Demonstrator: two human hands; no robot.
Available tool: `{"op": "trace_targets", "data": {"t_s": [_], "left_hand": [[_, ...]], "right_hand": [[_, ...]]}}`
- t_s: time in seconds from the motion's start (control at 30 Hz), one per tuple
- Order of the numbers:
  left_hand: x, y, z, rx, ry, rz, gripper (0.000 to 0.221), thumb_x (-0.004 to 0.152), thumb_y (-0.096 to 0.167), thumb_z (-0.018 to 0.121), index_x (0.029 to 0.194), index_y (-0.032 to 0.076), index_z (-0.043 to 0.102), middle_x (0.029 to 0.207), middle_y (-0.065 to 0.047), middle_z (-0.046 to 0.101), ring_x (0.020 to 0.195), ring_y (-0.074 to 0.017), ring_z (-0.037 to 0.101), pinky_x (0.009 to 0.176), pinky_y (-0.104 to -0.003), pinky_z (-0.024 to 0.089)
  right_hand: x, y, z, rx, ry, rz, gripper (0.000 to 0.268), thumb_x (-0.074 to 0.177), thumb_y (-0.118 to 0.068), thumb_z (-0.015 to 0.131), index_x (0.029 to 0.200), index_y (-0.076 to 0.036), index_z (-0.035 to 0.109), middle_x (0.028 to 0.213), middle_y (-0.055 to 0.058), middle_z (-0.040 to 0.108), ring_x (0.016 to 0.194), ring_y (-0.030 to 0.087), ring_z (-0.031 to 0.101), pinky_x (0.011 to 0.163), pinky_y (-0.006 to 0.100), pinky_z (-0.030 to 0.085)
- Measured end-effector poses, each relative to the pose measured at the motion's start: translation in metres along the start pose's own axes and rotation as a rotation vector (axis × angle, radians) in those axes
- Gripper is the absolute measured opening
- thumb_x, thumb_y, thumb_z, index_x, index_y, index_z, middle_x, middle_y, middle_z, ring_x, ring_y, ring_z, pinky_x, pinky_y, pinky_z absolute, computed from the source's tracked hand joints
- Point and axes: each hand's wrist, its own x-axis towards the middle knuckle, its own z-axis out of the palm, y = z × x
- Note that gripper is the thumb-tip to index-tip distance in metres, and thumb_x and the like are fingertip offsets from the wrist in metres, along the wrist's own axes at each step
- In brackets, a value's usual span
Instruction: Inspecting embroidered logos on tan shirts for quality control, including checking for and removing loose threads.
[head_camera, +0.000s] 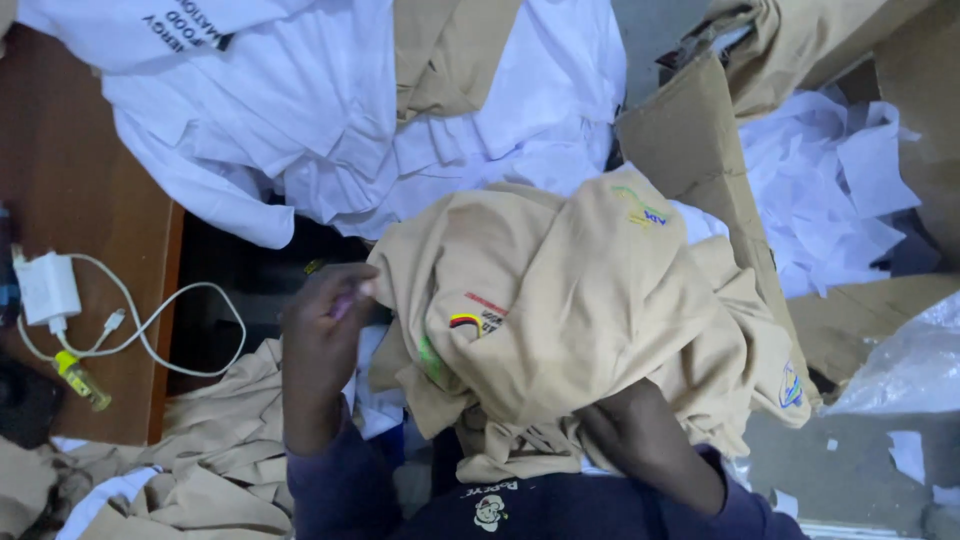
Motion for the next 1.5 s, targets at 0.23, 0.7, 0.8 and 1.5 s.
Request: {"op": "trace_targets", "data": {"t_s": [0.23, 0.7, 0.8, 1.5], "left_hand": [[-0.015, 0.11, 0.113, -0.076, -0.205, 0.297, 0.067, 0.087, 0.052, 0.08, 0.141, 0.014, 0.064, 0.115, -0.008, 0.07, 0.086, -0.0274, 0.077, 0.066, -0.038, 0.067], [-0.037, 0.061, 0.142, -0.042, -0.311, 0.625, 0.059, 0.089, 0.0, 0.064, 0.147, 0.004, 0.057, 0.136, -0.015, 0.068, 0.12, -0.0299, 0.071, 0.087, -0.041, 0.06], [-0.036, 0.061, 0.134, -0.046, -0.348, 0.659, 0.071, 0.078, -0.005, 0.065, 0.148, 0.001, 0.054, 0.144, -0.017, 0.066, 0.124, -0.0324, 0.07, 0.099, -0.042, 0.059], [-0.056, 0.082, 0.142, -0.257, -0.356, 0.189, 0.067, 0.113, 0.044, 0.04, 0.164, 0.003, 0.03, 0.138, -0.023, 0.051, 0.127, -0.0359, 0.059, 0.105, -0.047, 0.051]], "right_hand": [[0.009, -0.046, -0.039, 0.203, -0.187, -0.227, 0.023, 0.096, -0.029, 0.069, 0.098, -0.011, 0.083, 0.093, 0.013, 0.084, 0.093, 0.037, 0.08, 0.08, 0.045, 0.063], [0.077, 0.05, -0.089, 0.501, 0.218, 0.047, 0.055, 0.09, -0.02, 0.074, 0.137, -0.011, 0.048, 0.145, 0.006, 0.054, 0.141, 0.02, 0.051, 0.126, 0.039, 0.041], [0.085, 0.02, -0.096, 0.23, 0.01, 0.31, 0.043, 0.08, -0.033, 0.092, 0.09, -0.013, 0.055, 0.082, -0.002, 0.062, 0.083, 0.008, 0.054, 0.071, 0.03, 0.04], [0.02, -0.006, -0.002, 0.985, 0.406, 0.432, 0.056, 0.085, -0.013, 0.073, 0.137, -0.002, 0.059, 0.122, 0.013, 0.073, 0.116, 0.031, 0.072, 0.097, 0.045, 0.059]]}}
